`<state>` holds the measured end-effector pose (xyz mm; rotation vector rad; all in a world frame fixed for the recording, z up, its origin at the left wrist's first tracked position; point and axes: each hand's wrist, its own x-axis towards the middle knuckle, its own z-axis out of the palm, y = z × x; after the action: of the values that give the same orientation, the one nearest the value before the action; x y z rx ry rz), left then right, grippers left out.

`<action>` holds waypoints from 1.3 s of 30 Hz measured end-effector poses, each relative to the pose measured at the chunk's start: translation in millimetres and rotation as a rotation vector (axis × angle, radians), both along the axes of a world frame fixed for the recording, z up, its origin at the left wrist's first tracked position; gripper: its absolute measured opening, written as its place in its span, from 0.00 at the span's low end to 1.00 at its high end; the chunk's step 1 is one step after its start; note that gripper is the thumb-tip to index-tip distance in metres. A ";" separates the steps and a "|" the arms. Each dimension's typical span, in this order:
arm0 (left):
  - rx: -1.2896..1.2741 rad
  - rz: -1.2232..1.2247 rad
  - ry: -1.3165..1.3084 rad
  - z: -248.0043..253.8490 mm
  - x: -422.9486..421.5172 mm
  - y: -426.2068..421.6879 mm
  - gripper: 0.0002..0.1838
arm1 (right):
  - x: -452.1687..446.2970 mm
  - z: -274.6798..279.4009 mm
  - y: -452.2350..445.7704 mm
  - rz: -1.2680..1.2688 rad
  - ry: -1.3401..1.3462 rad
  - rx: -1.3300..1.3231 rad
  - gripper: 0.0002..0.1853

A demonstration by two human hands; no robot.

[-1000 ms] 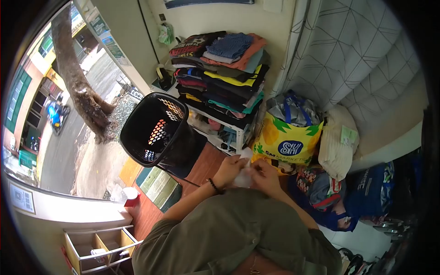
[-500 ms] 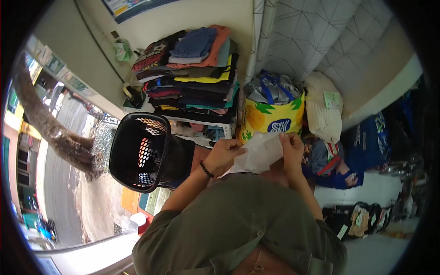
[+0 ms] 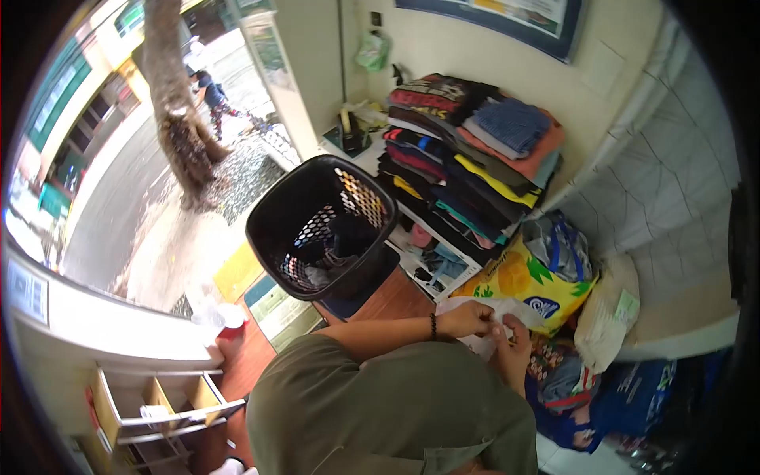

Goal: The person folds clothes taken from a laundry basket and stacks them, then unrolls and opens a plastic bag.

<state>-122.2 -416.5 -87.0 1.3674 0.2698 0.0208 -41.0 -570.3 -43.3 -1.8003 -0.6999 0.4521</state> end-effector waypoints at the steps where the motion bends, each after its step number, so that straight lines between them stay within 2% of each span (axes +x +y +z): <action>1: -0.090 0.015 -0.038 -5.8 -2.0 1.1 0.14 | -1.7 -1.1 4.9 0.015 0.088 0.019 0.17; 4: -0.186 0.168 0.065 38.5 -30.2 6.8 0.13 | 7.8 -38.0 16.6 0.127 0.291 0.094 0.14; 7: -0.303 0.230 0.123 14.8 -44.1 13.4 0.12 | 0.6 -15.5 35.5 0.271 0.195 0.030 0.09; 10: -0.395 0.468 0.005 -15.5 -57.0 22.3 0.12 | 7.1 -32.0 49.0 -0.004 0.420 0.326 0.06; 11: -0.341 0.601 -0.015 -7.0 -67.9 29.0 0.13 | 6.0 -16.7 61.1 -0.166 0.579 0.307 0.04; 12: -0.130 0.635 0.024 -5.8 -83.1 44.9 0.14 | 9.9 -22.8 61.6 -0.067 0.439 0.273 0.04; 13: -0.033 0.762 0.102 -3.7 -97.8 52.1 0.13 | 19.3 -35.1 58.4 0.030 0.298 0.241 0.04; 14: 0.217 0.754 0.163 15.3 -119.1 62.2 0.13 | 24.8 -44.8 57.3 0.127 0.154 0.215 0.04; 15: 0.315 0.823 0.194 20.4 -133.8 69.2 0.12 | 20.2 -49.6 58.1 0.201 0.192 0.148 0.05; 16: 0.416 0.889 0.227 23.1 -143.0 71.6 0.12 | 19.5 -54.0 61.3 0.332 0.127 -0.026 0.06; 18: 0.401 0.951 0.113 8.5 -150.2 73.4 0.11 | 13.5 -51.5 70.3 0.580 -0.016 -0.369 0.14; 19: 0.394 0.977 0.056 -1.1 -152.7 73.3 0.10 | 3.9 -44.4 73.1 0.611 0.141 -0.273 0.25; 22: 0.318 0.791 -0.084 -17.8 -138.1 62.0 0.12 | -20.5 -12.2 90.2 0.526 -0.538 0.185 0.32; 24: 0.387 0.504 0.076 8.9 -122.6 46.0 0.12 | -27.9 17.0 96.0 0.637 -0.608 0.142 0.28; 26: 0.673 0.525 -0.052 27.2 -105.4 22.0 0.11 | -23.1 14.5 99.5 0.720 -0.787 0.089 0.22; 27: 0.553 0.543 -0.169 26.3 -95.7 16.2 0.11 | -9.1 -3.0 104.3 0.745 -0.931 0.058 0.19; 28: 0.714 0.537 -0.116 40.3 -98.3 15.0 0.11 | -4.7 -5.6 107.6 0.769 -1.078 0.025 0.16; 29: 0.872 0.529 -0.059 56.2 -102.7 15.2 0.11 | -1.9 -5.1 108.9 0.753 -0.994 -0.016 0.07; 30: 1.030 0.519 0.001 66.5 -106.6 16.1 0.11 | 2.9 -2.7 108.3 0.710 -0.936 0.002 0.06; 31: 1.089 0.570 0.245 67.2 -108.4 16.7 0.09 | 10.4 -1.7 108.1 0.666 -0.876 0.019 0.05; 34: 1.249 0.846 0.396 32.8 -126.7 39.0 0.08 | 18.9 26.3 100.4 0.582 -0.847 0.064 0.05; 35: 1.251 0.884 0.445 37.4 -135.7 38.6 0.09 | 21.1 35.5 97.8 0.560 -0.863 0.077 0.06; 36: 1.256 0.920 0.494 41.9 -145.9 37.3 0.09 | 25.8 35.7 96.4 0.528 -0.757 0.072 0.06; 37: 1.251 1.005 0.518 32.6 -152.1 37.5 0.08 | 33.8 33.8 94.5 0.496 -0.650 0.067 0.07; 39: 1.154 1.001 0.570 15.5 -167.4 34.8 0.08 | 44.6 36.6 93.5 0.460 -0.530 0.037 0.07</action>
<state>-289.6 -381.7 -71.5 2.2037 1.5854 0.7206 3.6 -476.8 -6.6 -1.7300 -1.4965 0.2517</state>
